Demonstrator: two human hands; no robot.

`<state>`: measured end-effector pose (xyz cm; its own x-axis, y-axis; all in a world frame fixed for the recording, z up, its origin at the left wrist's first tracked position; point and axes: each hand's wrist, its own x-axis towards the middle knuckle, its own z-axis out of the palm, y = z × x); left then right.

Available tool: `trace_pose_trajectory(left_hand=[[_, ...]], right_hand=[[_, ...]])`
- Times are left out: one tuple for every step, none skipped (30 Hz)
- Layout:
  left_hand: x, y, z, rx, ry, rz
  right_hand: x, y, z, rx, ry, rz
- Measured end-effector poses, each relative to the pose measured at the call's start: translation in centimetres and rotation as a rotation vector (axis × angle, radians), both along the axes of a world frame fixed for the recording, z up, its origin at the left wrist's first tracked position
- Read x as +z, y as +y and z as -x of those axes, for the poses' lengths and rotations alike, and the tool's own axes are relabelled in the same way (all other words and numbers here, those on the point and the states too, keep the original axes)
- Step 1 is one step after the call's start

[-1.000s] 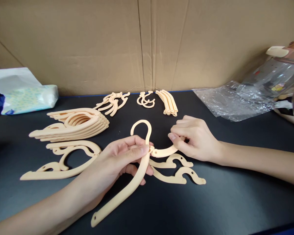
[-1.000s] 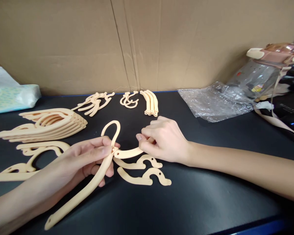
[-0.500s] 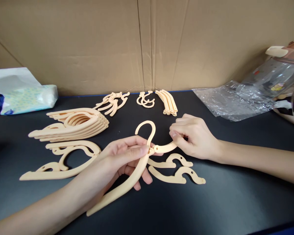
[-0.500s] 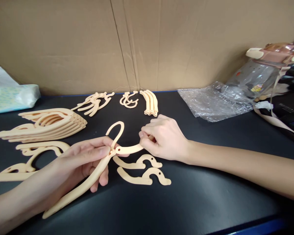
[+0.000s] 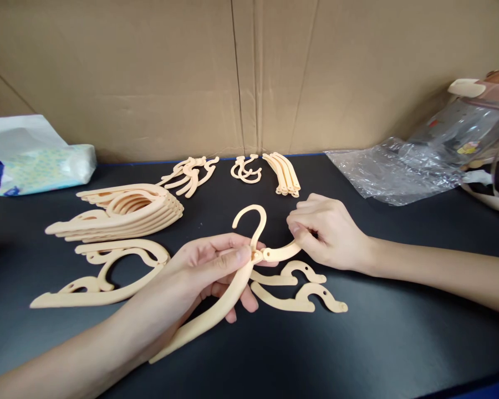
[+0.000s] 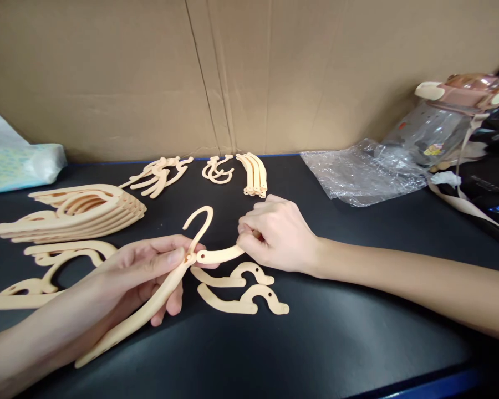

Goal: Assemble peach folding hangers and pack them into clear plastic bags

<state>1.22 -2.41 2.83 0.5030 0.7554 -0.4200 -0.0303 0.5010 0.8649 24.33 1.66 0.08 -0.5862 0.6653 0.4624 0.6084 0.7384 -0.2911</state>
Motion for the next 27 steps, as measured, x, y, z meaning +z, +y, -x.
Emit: trace_pose_trajectory(left_hand=[[0.0, 0.0, -0.03, 0.005, -0.001, 0.001], [-0.02, 0.01, -0.05, 0.008, -0.003, 0.003], [-0.07, 0.03, -0.06, 0.009, -0.004, 0.001], [-0.14, 0.06, -0.06, 0.006, -0.004, -0.004], [-0.21, 0.08, -0.04, 0.004, 0.001, -0.008], [-0.29, 0.11, -0.01, 0.001, 0.01, -0.011], [-0.36, 0.14, 0.02, -0.005, 0.016, -0.012], [-0.41, 0.17, 0.05, -0.012, 0.019, -0.013], [-0.44, 0.2, 0.07, -0.017, 0.019, -0.013], [-0.45, 0.23, 0.07, -0.024, 0.018, -0.014], [-0.44, 0.26, 0.07, -0.031, 0.018, -0.014], [-0.41, 0.28, 0.05, -0.039, 0.015, -0.016], [-0.38, 0.3, 0.03, -0.044, 0.017, -0.014], [-0.34, 0.32, 0.01, -0.048, 0.02, -0.011], [-0.32, 0.33, 0.01, -0.053, 0.019, -0.008], [-0.3, 0.33, 0.02, -0.057, 0.022, -0.007], [-0.3, 0.33, 0.04, -0.063, 0.022, -0.007], [-0.31, 0.32, 0.07, -0.066, 0.026, -0.012], [-0.33, 0.31, 0.11, -0.07, 0.034, -0.017], [-0.35, 0.29, 0.13, -0.073, 0.044, -0.026], [-0.37, 0.26, 0.15, -0.071, 0.058, -0.039], [-0.39, 0.23, 0.14, -0.07, 0.075, -0.057], [-0.39, 0.2, 0.12, -0.068, 0.093, -0.078], [-0.37, 0.17, 0.08, -0.064, 0.112, -0.099], [-0.34, 0.14, 0.03, -0.061, 0.127, -0.121], [-0.29, 0.12, -0.02, -0.053, 0.142, -0.141], [-0.25, 0.1, -0.07, -0.048, 0.153, -0.157]], right_hand=[[0.01, 0.0, 0.01, 0.002, -0.001, 0.0], [0.01, -0.01, 0.02, 0.007, -0.004, 0.0], [0.01, -0.02, 0.03, 0.013, -0.006, -0.002], [0.02, -0.03, 0.04, 0.018, -0.009, -0.003], [0.02, -0.05, 0.05, 0.021, -0.012, -0.003], [0.03, -0.07, 0.05, 0.02, -0.014, -0.004], [0.04, -0.08, 0.05, 0.018, -0.015, -0.002], [0.05, -0.08, 0.04, 0.016, -0.015, 0.0], [0.05, -0.08, 0.04, 0.015, -0.015, 0.001], [0.05, -0.08, 0.05, 0.014, -0.016, 0.0], [0.03, -0.07, 0.05, 0.013, -0.019, -0.004], [0.01, -0.07, 0.06, 0.011, -0.023, -0.01], [-0.01, -0.07, 0.08, 0.007, -0.025, -0.018], [-0.04, -0.07, 0.09, 0.001, -0.028, -0.03], [-0.07, -0.08, 0.1, -0.004, -0.03, -0.039], [-0.08, -0.09, 0.1, -0.007, -0.032, -0.046], [-0.1, -0.11, 0.09, -0.008, -0.033, -0.051], [-0.1, -0.13, 0.08, -0.007, -0.035, -0.053], [-0.11, -0.14, 0.06, -0.006, -0.038, -0.055], [-0.12, -0.15, 0.04, -0.004, -0.04, -0.058], [-0.13, -0.16, 0.03, -0.006, -0.041, -0.063], [-0.14, -0.17, 0.02, -0.009, -0.044, -0.07], [-0.16, -0.17, 0.03, -0.013, -0.048, -0.074], [-0.18, -0.17, 0.04, -0.019, -0.053, -0.079], [-0.2, -0.16, 0.05, -0.024, -0.06, -0.078], [-0.22, -0.15, 0.08, -0.029, -0.07, -0.074], [-0.23, -0.13, 0.1, -0.034, -0.08, -0.066]])
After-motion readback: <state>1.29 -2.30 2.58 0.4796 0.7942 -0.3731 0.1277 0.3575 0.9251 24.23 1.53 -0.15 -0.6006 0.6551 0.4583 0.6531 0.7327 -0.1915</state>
